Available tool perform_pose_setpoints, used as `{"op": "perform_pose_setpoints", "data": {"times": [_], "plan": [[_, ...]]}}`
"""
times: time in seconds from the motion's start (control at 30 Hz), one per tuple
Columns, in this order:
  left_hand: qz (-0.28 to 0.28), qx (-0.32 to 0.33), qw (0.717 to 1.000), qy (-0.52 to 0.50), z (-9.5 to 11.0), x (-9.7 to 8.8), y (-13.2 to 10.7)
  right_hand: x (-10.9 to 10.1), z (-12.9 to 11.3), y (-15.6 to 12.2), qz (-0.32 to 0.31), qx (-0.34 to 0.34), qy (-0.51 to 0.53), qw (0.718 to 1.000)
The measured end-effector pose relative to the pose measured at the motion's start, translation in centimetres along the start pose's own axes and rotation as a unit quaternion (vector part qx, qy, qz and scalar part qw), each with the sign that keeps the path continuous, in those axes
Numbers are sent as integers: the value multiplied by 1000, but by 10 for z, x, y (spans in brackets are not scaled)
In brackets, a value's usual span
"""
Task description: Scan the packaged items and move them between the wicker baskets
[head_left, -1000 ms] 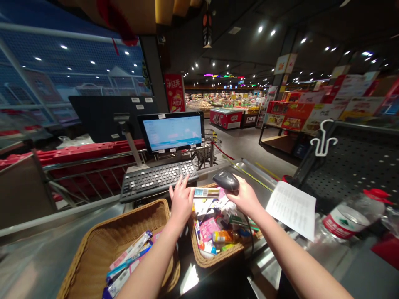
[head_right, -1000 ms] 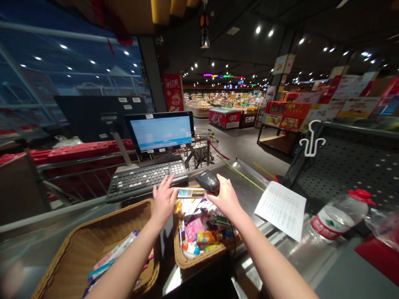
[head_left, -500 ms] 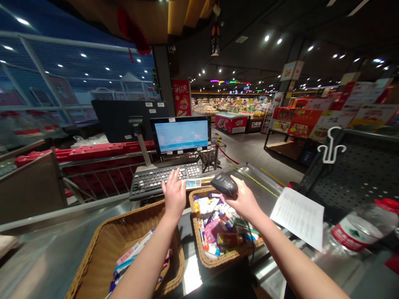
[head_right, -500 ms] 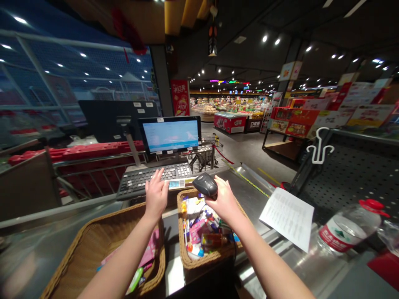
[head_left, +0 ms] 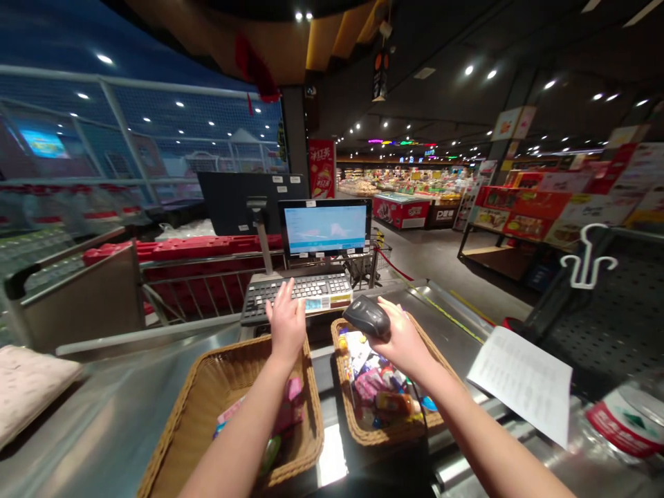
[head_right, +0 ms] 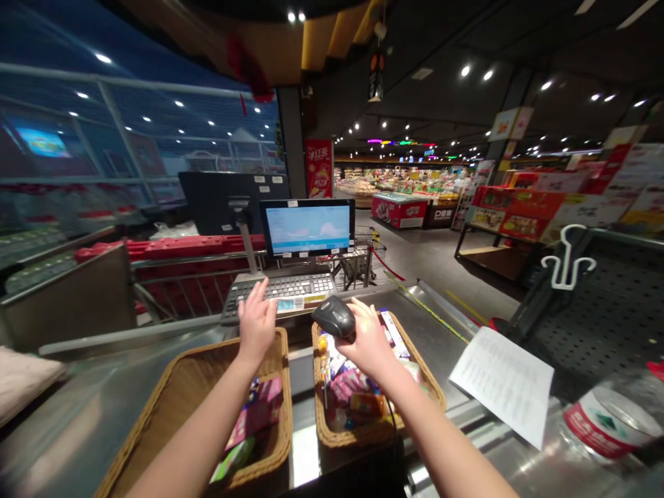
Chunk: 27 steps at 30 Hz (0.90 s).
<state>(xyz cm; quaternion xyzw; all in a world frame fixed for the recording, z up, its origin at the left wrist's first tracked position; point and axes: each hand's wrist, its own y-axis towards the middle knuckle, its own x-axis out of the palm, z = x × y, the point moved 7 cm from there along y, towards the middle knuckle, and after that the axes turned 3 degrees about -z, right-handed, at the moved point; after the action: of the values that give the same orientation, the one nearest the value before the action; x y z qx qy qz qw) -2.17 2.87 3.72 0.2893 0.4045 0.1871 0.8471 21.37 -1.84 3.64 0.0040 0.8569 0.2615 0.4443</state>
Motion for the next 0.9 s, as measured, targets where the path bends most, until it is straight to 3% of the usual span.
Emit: {"op": "perform_pose_setpoints", "data": {"times": [0.43,0.9], "plan": [[27,-15,999,39,-35,-38,-5,40,-50,10,-49,-59,44,996],[21,-19,998,50,-64,-59,-8,61,-71,10,-61,-43,58,996]]}}
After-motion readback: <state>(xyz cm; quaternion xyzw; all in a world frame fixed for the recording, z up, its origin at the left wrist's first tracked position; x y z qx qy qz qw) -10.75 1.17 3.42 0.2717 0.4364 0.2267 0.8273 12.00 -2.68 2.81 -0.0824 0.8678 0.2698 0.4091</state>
